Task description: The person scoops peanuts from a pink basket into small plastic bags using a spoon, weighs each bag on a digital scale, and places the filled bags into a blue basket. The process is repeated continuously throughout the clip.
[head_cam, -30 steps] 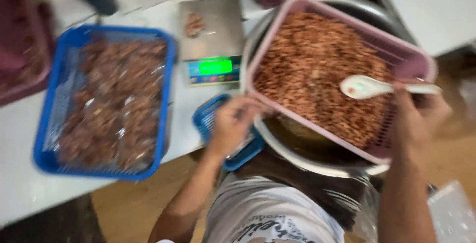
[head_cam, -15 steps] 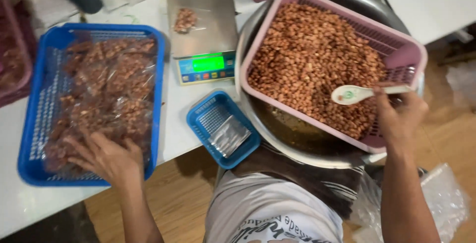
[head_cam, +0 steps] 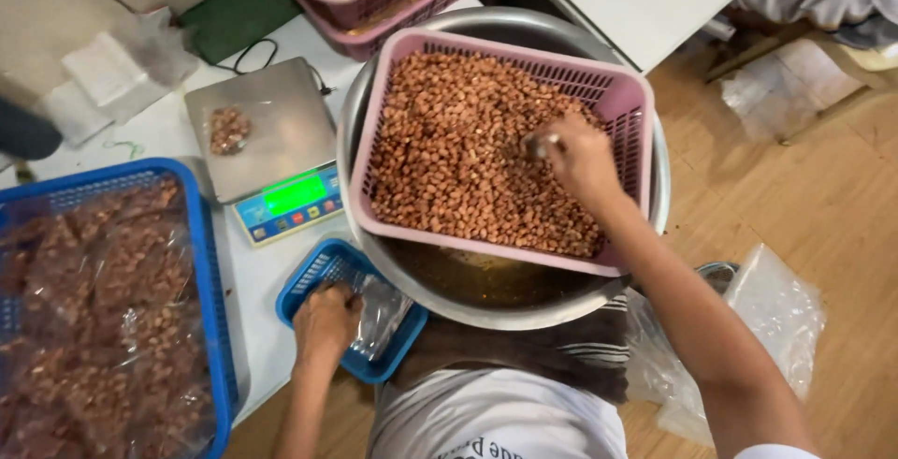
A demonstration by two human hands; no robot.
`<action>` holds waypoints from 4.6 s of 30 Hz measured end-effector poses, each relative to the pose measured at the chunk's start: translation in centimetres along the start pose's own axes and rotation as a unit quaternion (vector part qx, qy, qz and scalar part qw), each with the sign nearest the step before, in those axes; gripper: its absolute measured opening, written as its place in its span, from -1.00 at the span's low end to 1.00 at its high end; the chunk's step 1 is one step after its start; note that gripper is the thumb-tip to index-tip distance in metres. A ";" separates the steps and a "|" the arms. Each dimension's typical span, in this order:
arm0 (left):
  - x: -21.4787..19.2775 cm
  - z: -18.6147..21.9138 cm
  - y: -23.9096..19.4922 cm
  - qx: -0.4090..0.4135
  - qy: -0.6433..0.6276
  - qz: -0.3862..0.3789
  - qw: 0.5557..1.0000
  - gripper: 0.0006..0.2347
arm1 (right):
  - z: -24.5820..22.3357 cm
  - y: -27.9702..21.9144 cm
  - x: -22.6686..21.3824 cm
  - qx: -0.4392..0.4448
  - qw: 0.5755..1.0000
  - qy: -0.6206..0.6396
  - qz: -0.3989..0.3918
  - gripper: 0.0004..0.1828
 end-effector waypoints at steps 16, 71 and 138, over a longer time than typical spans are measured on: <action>-11.7 10.8 -5.9 0.217 -0.624 0.072 0.748 -0.84 | -1.5 -3.4 -1.3 0.454 0.785 0.405 -0.115 -0.82; -20.7 7.2 13.6 0.287 0.037 0.512 0.809 -0.67 | -5.8 0.9 -6.4 0.068 0.993 -0.038 -0.085 -0.93; -13.6 23.4 -2.6 0.296 -0.613 -0.044 0.731 -0.71 | -10.6 4.3 -9.4 0.184 0.939 0.286 -0.052 -0.91</action>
Point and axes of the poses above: each hand's wrist, its own y-axis towards the middle knuckle, its own x-axis out of the palm, z = x × y, the point moved 6 cm from there along y, towards the middle knuckle, and after that the axes turned 5 degrees about x, right-handed, at the moved point
